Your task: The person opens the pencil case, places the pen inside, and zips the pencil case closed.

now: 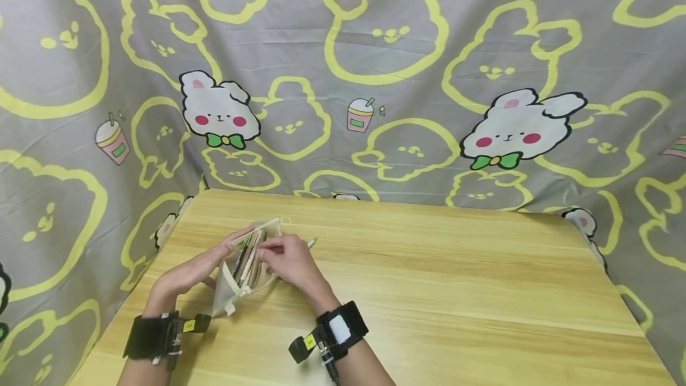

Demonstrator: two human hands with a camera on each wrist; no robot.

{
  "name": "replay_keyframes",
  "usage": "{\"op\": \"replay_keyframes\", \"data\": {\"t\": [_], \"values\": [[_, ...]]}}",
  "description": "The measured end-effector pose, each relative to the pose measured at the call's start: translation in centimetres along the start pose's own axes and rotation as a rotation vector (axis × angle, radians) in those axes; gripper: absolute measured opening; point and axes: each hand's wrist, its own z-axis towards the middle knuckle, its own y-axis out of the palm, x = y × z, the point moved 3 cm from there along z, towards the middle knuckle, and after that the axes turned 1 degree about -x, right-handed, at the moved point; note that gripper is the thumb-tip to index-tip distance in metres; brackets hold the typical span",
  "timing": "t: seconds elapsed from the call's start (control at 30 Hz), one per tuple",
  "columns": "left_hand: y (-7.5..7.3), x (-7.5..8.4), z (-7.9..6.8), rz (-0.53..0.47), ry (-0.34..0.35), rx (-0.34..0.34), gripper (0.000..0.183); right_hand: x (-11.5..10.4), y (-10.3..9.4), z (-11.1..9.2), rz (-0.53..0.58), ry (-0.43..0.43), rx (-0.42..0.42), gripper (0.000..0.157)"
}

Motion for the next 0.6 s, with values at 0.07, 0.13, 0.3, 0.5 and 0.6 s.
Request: {"op": "replay_keyframes", "data": {"t": [0.07, 0.13, 0.3, 0.5, 0.6], "values": [[0.0, 0.0, 0.0, 0.002, -0.005, 0.002, 0.056, 0.2, -0.5, -0.1, -0.016, -0.022, 0.039, 0.021], [0.0, 0.0, 0.0, 0.009, -0.002, 0.001, 0.056, 0.3, -1.3, -0.3, -0.06, -0.048, 0.081, 0.018], [-0.1, -0.1, 0.1, 0.016, 0.005, 0.006, 0.056, 0.7, -3.3, -0.5, -0.302, -0.113, 0.13, 0.017], [-0.1, -0.1, 0.1, 0.011, -0.003, 0.006, 0.056, 1.7, -4.4, -0.3, -0.595, -0.139, 0.072, 0.03], [-0.1, -0.2, 0.1, 0.004, -0.001, 0.001, 0.055, 2.1, -4.3, -0.1, -0.673, -0.159, 0.012, 0.033]]}}
